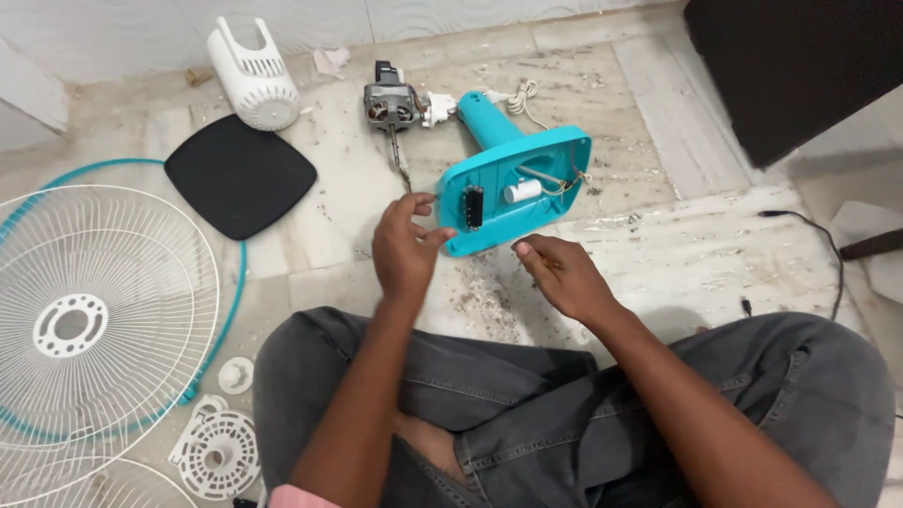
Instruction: The person sits on the floor and uses a screwdriver to tighten screws on the internal components of a disassembled teal fan base. They then attach the black rear cover to the fan base and secure it with screws.
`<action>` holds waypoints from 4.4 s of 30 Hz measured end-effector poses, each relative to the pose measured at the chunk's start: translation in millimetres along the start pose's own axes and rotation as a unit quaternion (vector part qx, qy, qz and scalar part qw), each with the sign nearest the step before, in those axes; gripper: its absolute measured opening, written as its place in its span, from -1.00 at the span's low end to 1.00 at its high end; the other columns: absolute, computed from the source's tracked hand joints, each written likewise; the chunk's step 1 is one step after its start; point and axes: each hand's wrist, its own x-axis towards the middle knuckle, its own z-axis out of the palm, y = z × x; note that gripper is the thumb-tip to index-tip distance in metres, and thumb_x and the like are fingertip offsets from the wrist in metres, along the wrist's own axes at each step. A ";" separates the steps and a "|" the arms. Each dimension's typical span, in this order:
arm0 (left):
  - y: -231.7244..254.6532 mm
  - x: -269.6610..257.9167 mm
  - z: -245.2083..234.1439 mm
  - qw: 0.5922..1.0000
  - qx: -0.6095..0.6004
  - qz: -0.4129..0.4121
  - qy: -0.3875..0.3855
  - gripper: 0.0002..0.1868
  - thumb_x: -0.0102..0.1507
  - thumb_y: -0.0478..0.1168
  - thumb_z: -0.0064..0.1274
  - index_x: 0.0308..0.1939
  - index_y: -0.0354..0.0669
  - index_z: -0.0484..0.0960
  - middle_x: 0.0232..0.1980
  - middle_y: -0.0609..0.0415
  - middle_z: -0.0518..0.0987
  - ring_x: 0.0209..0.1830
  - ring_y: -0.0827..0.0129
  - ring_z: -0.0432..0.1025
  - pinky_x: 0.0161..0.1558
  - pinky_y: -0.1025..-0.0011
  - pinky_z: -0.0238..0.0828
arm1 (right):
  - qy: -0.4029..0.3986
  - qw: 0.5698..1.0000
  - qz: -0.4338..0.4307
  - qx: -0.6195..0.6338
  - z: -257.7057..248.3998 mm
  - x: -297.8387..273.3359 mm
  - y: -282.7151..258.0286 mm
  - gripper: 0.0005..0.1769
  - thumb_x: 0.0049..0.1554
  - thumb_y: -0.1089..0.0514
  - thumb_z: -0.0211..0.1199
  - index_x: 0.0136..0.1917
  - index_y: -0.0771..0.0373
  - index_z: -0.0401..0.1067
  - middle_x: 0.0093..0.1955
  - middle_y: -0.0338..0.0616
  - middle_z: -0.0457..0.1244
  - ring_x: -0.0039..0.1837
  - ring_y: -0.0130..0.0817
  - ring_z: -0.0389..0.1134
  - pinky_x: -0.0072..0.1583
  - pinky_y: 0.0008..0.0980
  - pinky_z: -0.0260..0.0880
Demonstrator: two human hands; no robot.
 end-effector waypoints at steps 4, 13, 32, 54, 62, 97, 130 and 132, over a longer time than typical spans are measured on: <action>-43.6 50.2 -36.3 0.996 -0.053 0.056 -0.052 -0.54 -0.04 -0.39 0.33 -0.05 -0.15 0.65 0.04 0.08 0.62 -0.28 0.34 0.59 -0.28 0.39 0.55 | 0.038 0.994 -0.097 -0.035 4.4 2.7 -4.8 -0.51 0.28 -0.16 0.08 0.14 0.29 0.52 -0.01 0.01 0.38 -0.05 -0.17 0.42 -0.03 -0.25 0.42; -157.1 93.2 -112.3 0.949 0.298 -0.091 0.046 -0.23 0.19 -0.02 0.33 0.41 -0.21 0.43 0.54 -0.35 0.14 0.50 -0.26 0.02 0.28 -0.13 0.14 | -0.036 0.996 -0.058 -0.059 9.8 6.7 -5.1 -0.50 0.26 -0.17 0.05 0.17 0.24 0.53 -0.05 0.02 0.34 -0.04 -0.12 0.40 0.05 -0.17 0.41; -143.6 87.0 -101.0 0.888 0.390 -0.239 0.056 -0.26 -0.02 0.19 0.39 0.19 0.03 0.65 0.40 -0.17 0.33 0.42 -0.12 0.17 0.14 -0.25 0.21 | -0.112 0.987 -0.052 -0.105 15.0 5.4 -13.2 -0.51 0.24 -0.19 0.08 0.13 0.20 0.55 0.06 0.03 0.38 0.09 0.01 0.40 0.13 -0.12 0.39; -135.0 86.4 -125.6 0.803 0.379 -0.460 0.004 0.11 -0.05 0.31 0.47 0.41 -0.07 0.30 0.38 -0.08 0.36 0.53 -0.13 -0.12 0.14 -0.30 0.30 | -0.126 0.981 -0.073 -0.129 15.5 4.2 -10.7 -0.53 0.23 -0.19 0.11 0.10 0.19 0.57 0.02 0.02 0.40 0.08 0.00 0.41 0.11 -0.10 0.39; -124.6 77.3 -128.1 0.797 0.419 -0.434 0.028 -0.38 0.04 0.21 0.45 -0.05 -0.17 0.74 0.05 -0.03 0.62 0.46 -0.09 0.06 0.18 -0.21 0.22 | -0.128 0.981 -0.065 -0.129 15.5 2.7 -12.6 -0.53 0.22 -0.19 0.12 0.09 0.19 0.57 0.01 0.02 0.40 0.07 0.00 0.41 0.10 -0.10 0.39; 2.5 -0.6 -114.2 0.900 -0.349 -0.247 0.082 -0.61 0.33 -0.36 -0.05 0.23 0.03 0.36 -0.20 0.14 0.57 -0.27 0.59 0.37 -0.17 0.60 0.36 | 0.170 0.925 -0.337 -0.048 -42.6 -8.7 -43.4 -0.02 -0.14 0.13 0.55 0.48 0.27 0.20 0.56 0.25 0.06 0.43 0.06 0.26 0.11 -0.30 0.50; 30.8 -25.7 -1.9 0.993 -0.080 -0.037 0.083 -0.74 0.20 -0.31 0.30 -0.04 -0.29 0.76 -0.28 -0.01 0.71 -0.45 0.42 0.54 -0.37 0.48 0.46 | 0.260 0.958 0.111 -0.042 -42.5 41.3 65.2 -0.61 0.09 0.04 0.46 0.14 0.23 0.55 -0.18 0.01 0.43 -0.14 -0.17 0.48 -0.06 -0.26 0.42; 30.7 -27.1 -0.8 0.994 -0.053 -0.009 0.093 -0.76 0.17 -0.32 0.31 -0.09 -0.31 0.75 -0.22 -0.04 0.71 -0.37 0.39 0.60 -0.33 0.47 0.52 | 0.275 0.955 0.096 -0.054 -38.8 44.8 69.6 -0.62 0.07 0.06 0.49 0.10 0.25 0.56 -0.17 0.01 0.44 -0.13 -0.17 0.48 -0.05 -0.26 0.43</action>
